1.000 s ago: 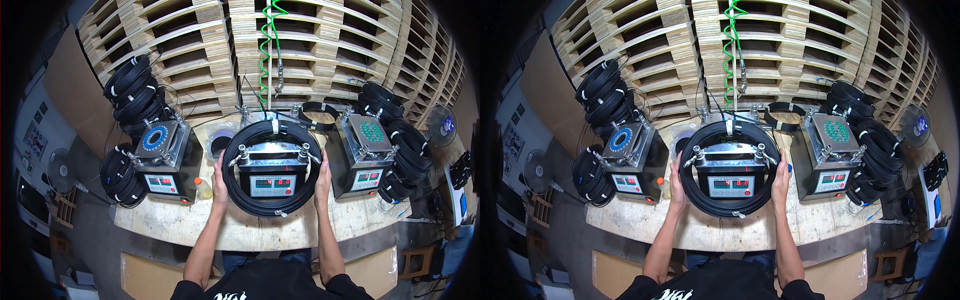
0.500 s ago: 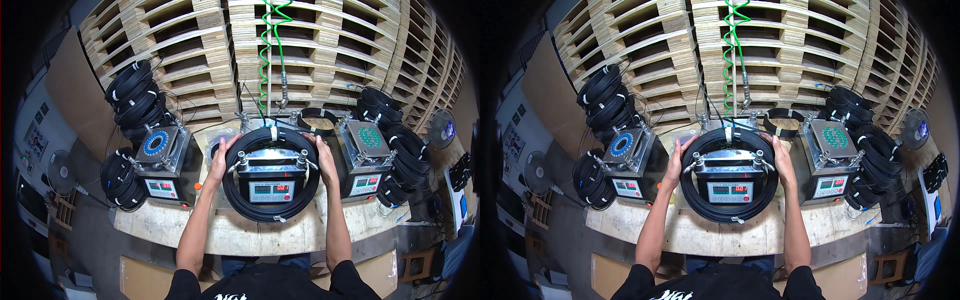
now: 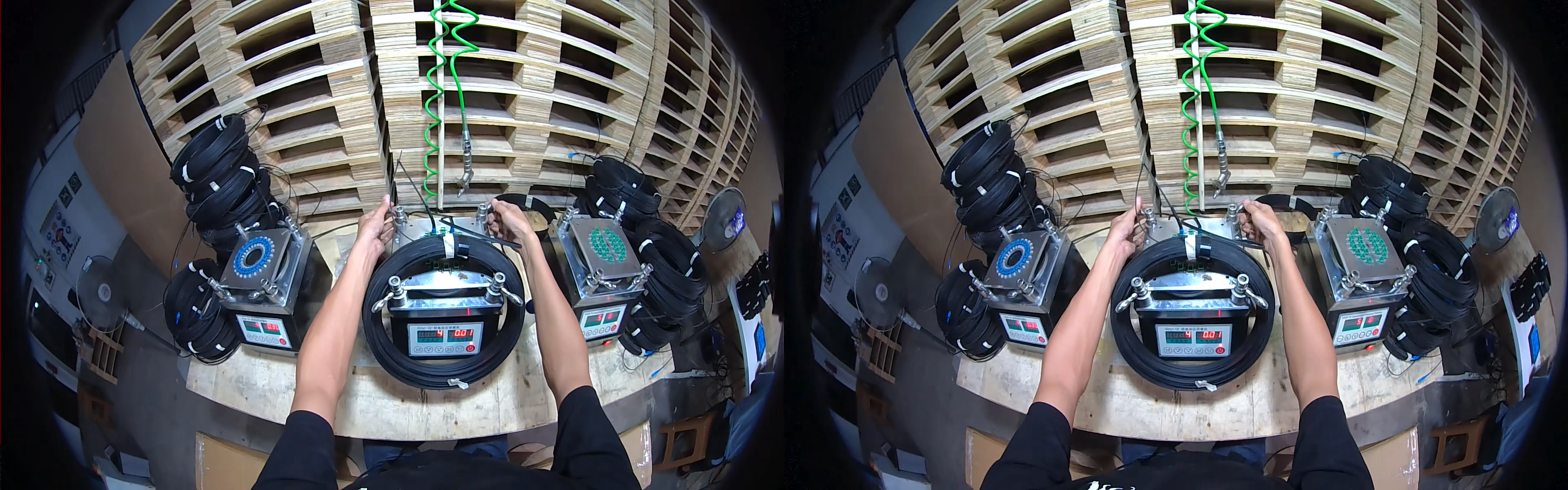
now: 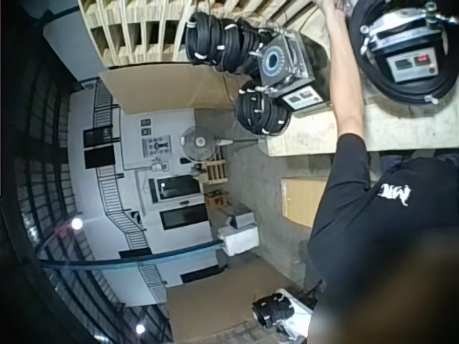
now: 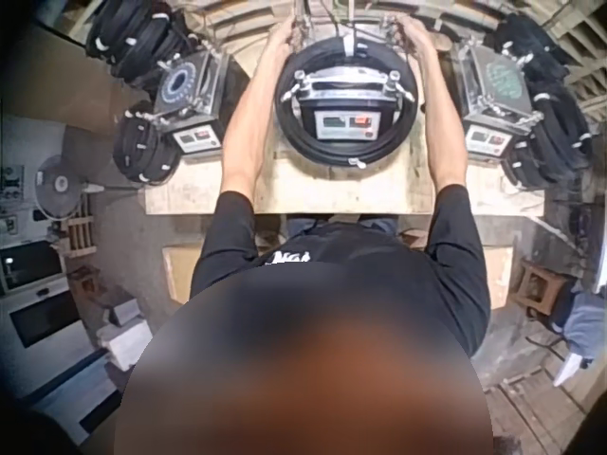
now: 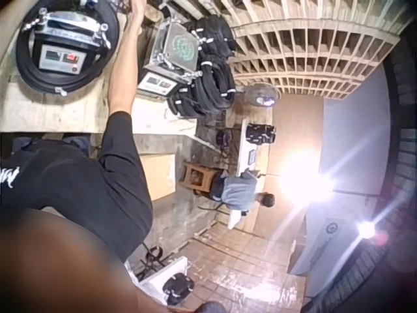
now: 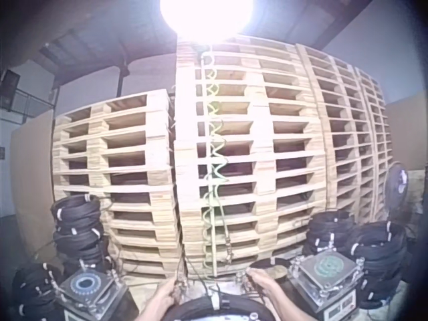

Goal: Operating a winding machine to coil thick black cable and securing the finished coils.

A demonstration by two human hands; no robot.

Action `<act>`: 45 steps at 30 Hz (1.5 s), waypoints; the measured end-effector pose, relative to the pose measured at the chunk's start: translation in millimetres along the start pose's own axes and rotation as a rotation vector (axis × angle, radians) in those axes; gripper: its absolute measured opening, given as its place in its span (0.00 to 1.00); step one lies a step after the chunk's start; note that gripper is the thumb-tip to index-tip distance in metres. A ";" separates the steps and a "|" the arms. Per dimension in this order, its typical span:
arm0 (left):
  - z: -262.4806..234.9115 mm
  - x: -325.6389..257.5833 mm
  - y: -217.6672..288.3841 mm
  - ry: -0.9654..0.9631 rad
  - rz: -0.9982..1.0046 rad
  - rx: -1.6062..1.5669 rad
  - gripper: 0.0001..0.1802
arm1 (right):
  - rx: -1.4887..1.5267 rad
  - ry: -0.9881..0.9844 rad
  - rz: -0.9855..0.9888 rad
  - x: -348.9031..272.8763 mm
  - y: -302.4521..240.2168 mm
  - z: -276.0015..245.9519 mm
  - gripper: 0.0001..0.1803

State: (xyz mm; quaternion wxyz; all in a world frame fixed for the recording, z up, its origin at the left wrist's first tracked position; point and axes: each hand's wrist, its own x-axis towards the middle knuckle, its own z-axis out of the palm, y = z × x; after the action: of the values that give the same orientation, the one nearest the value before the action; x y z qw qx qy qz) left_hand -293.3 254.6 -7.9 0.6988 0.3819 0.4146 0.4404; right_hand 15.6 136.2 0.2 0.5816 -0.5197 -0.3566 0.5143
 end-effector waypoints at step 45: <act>-23.0 -213.3 -45.7 0.126 0.789 0.754 0.29 | -0.547 0.517 -0.689 -194.8 50.0 57.3 0.23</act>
State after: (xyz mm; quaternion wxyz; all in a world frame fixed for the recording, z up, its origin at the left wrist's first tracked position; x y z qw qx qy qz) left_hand -358.0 45.1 -5.6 0.2692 0.7051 0.4102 0.5120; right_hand -92.4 -42.4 -13.3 0.6295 -0.6152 -0.4733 0.0350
